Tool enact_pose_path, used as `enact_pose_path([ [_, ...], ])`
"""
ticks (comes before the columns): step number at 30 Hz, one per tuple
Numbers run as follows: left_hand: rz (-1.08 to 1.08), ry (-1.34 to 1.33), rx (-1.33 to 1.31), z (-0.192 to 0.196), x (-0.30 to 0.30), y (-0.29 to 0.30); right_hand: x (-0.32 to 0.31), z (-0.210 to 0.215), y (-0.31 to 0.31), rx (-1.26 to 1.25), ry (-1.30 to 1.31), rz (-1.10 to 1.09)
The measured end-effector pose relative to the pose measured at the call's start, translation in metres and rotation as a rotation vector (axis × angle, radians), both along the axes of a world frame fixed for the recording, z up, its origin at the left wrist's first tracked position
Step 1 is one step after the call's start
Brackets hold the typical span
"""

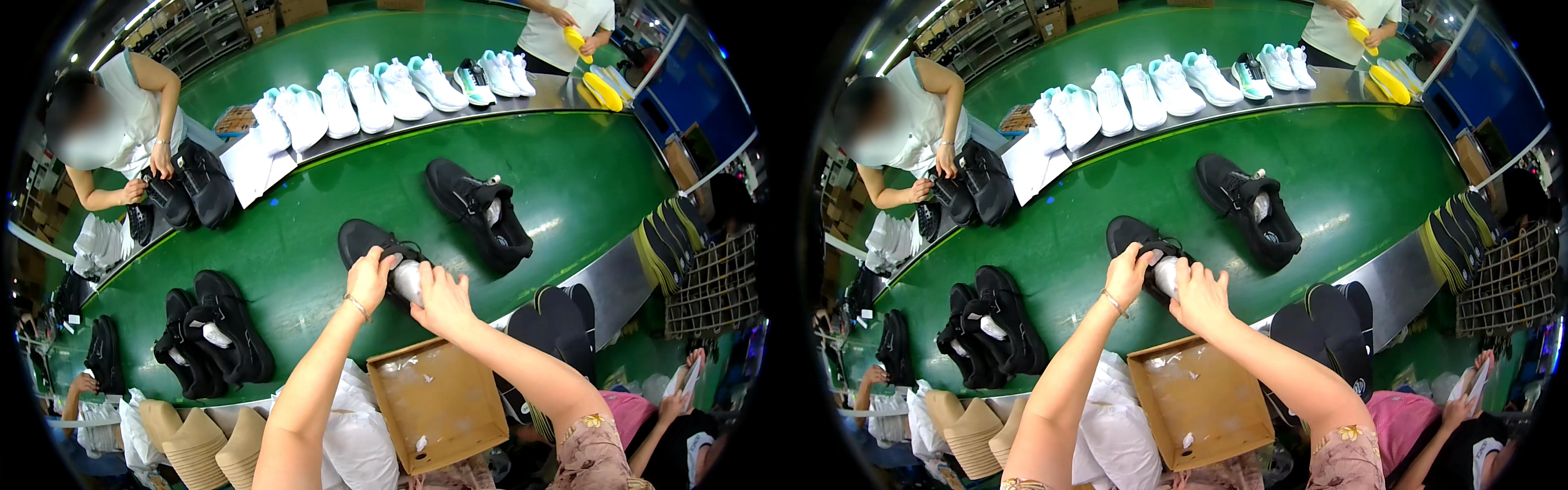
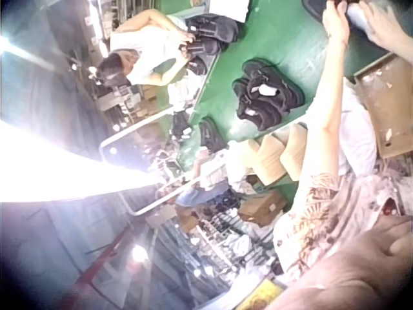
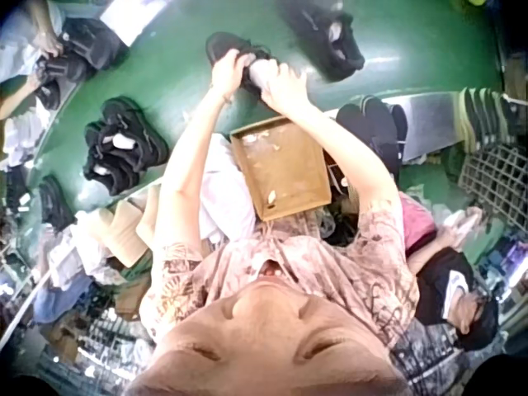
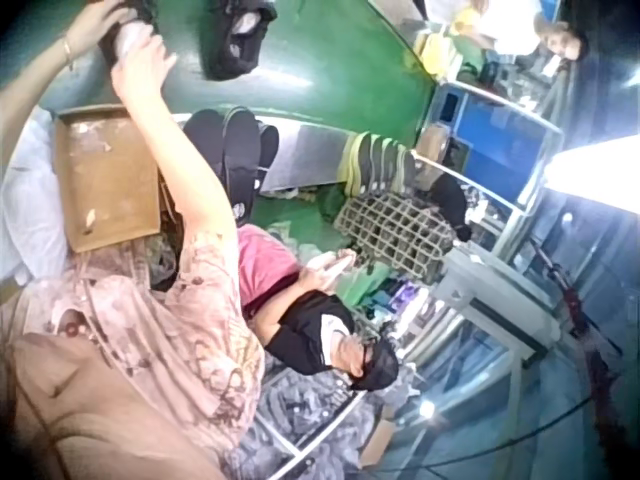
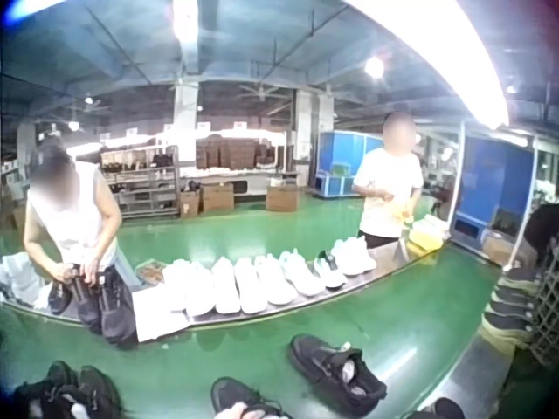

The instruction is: The person takes shoe components from a stack, wraps them individually in white paper, and places them into a cardboard box.

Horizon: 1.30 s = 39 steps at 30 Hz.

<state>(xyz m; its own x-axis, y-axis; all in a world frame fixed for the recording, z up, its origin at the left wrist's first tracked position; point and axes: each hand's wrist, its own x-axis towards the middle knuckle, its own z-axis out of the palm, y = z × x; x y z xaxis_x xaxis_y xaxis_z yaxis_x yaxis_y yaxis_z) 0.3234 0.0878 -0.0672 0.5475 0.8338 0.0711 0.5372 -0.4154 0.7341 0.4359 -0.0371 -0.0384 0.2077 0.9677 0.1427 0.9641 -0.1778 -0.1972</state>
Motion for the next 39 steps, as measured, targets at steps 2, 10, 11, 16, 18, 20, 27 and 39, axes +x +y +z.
enact_pose_path([
  [2,0.007,-0.007,0.008,-0.001,-0.002,0.0,0.001,0.007,0.003,-0.065,-0.064,0.06],
  [10,-0.04,-0.077,0.027,0.004,-0.004,-0.003,-0.006,-0.037,0.012,-0.002,-0.044,0.076],
  [11,-0.011,-0.099,0.025,0.0,-0.003,-0.006,-0.003,-0.037,0.014,-0.003,0.07,0.096],
  [16,-0.014,-0.06,0.017,-0.001,-0.003,-0.007,-0.002,-0.046,0.022,-0.063,0.029,0.139],
  [18,-0.017,-0.05,0.016,-0.001,-0.003,-0.008,-0.006,-0.054,0.025,-0.054,-0.01,0.114],
  [20,-0.028,-0.041,0.001,0.003,-0.002,-0.01,-0.011,-0.059,0.029,-0.022,-0.006,0.067],
  [27,0.019,-0.105,-0.045,0.001,-0.004,-0.018,-0.017,-0.081,0.038,0.074,-0.005,0.039],
  [39,0.246,-0.33,0.016,0.02,0.055,0.025,0.055,0.056,-0.009,0.117,0.562,0.003],
])
